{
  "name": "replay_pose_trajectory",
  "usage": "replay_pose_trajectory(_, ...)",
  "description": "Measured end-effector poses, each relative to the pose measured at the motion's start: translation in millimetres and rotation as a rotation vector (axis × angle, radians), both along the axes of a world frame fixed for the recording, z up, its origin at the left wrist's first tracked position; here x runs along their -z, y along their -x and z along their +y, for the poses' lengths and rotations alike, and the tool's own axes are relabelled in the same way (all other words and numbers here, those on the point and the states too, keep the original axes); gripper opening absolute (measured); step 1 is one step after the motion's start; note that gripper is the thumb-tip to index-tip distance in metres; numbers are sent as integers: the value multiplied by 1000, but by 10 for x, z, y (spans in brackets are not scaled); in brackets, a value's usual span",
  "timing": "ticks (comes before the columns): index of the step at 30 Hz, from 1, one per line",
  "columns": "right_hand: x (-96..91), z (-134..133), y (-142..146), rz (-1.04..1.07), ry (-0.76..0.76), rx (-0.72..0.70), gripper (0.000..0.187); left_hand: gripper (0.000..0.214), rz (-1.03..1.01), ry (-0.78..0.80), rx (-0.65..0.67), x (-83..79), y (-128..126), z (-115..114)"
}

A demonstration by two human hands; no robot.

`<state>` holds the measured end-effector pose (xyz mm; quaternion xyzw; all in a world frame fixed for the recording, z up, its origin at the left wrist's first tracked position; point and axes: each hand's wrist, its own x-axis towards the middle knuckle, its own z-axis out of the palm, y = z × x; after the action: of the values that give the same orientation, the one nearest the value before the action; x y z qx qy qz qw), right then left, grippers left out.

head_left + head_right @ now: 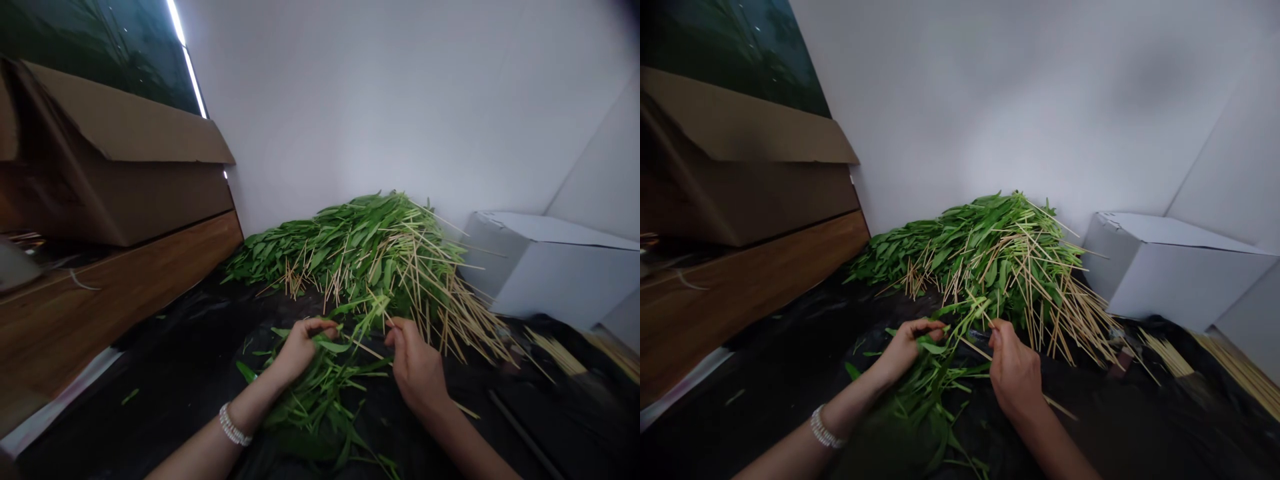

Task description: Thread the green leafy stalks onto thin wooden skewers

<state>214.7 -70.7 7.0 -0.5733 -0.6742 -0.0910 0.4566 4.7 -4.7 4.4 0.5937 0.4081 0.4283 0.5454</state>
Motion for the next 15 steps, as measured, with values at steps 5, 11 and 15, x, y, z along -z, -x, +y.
replay_pose_trajectory(5,19,0,-6,-9,22,-56,23,35,-168,60,-105,-79,63,65)
replay_pose_trajectory(11,13,-13,45,-81,42,-183,26,39,-241,72,-160,-124,82,61)
replay_pose_trajectory(15,69,-3,94,-189,148,-265,29,46,-247,79,-170,-119,80,52)
